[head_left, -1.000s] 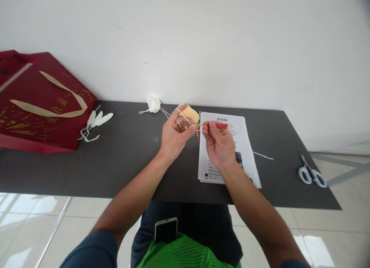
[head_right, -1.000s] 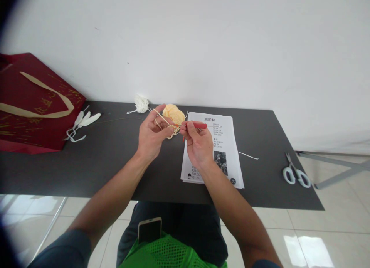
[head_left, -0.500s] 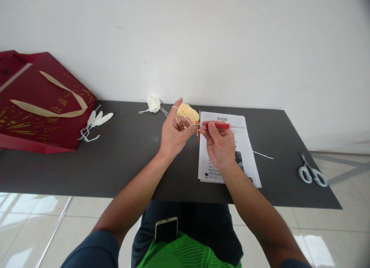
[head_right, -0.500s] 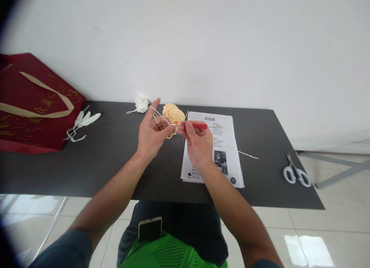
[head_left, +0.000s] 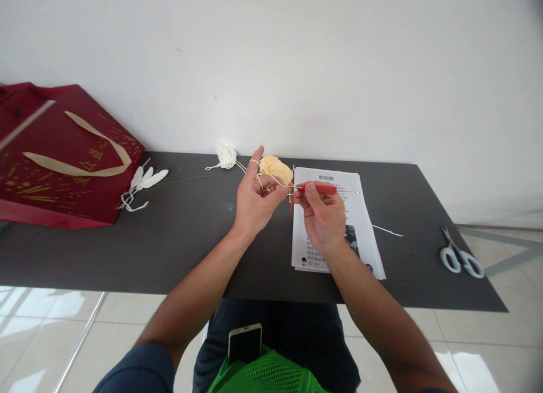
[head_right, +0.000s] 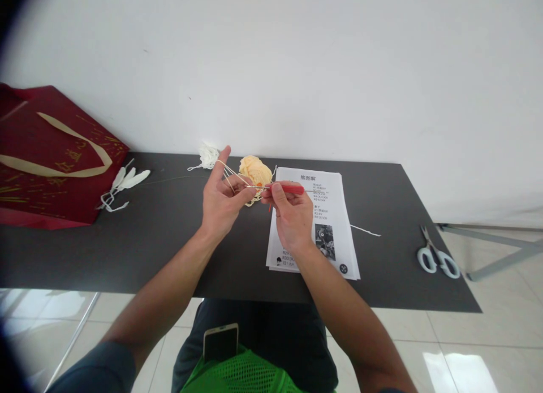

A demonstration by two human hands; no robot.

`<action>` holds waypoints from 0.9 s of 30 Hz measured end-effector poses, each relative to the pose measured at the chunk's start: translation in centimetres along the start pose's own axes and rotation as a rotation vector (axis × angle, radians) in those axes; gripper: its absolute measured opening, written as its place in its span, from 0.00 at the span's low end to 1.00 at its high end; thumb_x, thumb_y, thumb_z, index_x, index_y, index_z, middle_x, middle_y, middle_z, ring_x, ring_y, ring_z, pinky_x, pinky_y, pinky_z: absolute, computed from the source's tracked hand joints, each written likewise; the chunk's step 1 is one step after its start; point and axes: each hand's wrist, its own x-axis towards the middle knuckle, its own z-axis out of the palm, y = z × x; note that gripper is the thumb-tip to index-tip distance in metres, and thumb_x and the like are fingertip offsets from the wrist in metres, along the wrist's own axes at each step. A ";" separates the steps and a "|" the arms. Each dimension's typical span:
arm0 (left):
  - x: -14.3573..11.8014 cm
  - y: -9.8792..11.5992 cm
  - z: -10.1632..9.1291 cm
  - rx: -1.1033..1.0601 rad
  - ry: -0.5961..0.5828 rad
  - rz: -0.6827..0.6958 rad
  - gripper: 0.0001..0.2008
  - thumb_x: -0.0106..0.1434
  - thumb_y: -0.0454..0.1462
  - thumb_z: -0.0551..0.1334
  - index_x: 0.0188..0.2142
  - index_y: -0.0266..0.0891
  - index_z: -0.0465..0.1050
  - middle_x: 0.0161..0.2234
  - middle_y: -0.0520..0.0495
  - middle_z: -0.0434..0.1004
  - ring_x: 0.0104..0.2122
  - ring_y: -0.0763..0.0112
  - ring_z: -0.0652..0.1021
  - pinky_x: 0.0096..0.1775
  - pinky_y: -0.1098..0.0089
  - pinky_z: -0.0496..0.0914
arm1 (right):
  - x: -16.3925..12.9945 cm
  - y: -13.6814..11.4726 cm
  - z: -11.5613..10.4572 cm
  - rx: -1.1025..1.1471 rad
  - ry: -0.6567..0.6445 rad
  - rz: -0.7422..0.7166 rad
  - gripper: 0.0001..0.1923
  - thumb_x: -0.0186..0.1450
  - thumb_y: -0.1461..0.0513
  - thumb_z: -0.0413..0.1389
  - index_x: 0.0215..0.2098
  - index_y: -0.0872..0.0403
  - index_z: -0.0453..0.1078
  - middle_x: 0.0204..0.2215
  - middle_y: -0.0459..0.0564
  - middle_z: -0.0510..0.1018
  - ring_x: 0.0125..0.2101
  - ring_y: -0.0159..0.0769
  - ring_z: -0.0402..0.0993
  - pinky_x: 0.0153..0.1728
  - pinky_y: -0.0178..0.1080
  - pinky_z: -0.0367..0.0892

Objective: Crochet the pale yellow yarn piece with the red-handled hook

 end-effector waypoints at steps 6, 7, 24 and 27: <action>0.2 -0.5 0.0 -0.135 -0.057 -0.038 0.52 0.53 0.33 0.75 0.72 0.48 0.53 0.29 0.53 0.82 0.29 0.73 0.79 0.37 0.71 0.72 | -1.2 0.3 -0.1 -0.320 0.040 -0.269 0.06 0.66 0.60 0.65 0.41 0.50 0.80 0.31 0.47 0.85 0.28 0.32 0.81 0.31 0.38 0.80; 0.3 -0.5 0.0 -0.170 -0.059 -0.062 0.53 0.53 0.32 0.75 0.73 0.48 0.52 0.29 0.54 0.82 0.30 0.74 0.79 0.39 0.71 0.72 | -1.4 0.3 -0.2 -0.419 0.038 -0.371 0.06 0.65 0.61 0.65 0.41 0.50 0.81 0.34 0.48 0.86 0.31 0.34 0.83 0.34 0.39 0.81; 0.4 0.5 -0.1 -0.358 -0.066 -0.248 0.50 0.50 0.29 0.74 0.70 0.40 0.57 0.27 0.57 0.79 0.21 0.83 0.69 0.25 0.76 0.58 | -0.6 0.4 -0.3 0.028 -0.114 -0.045 0.08 0.61 0.59 0.69 0.39 0.46 0.83 0.39 0.47 0.87 0.31 0.31 0.82 0.29 0.34 0.78; 0.3 0.1 -0.1 -0.331 -0.092 -0.223 0.50 0.50 0.28 0.74 0.70 0.40 0.57 0.28 0.57 0.80 0.23 0.82 0.72 0.26 0.76 0.61 | -0.2 -0.1 -0.3 0.116 -0.115 0.045 0.06 0.61 0.59 0.69 0.37 0.48 0.82 0.36 0.45 0.86 0.30 0.25 0.80 0.29 0.28 0.76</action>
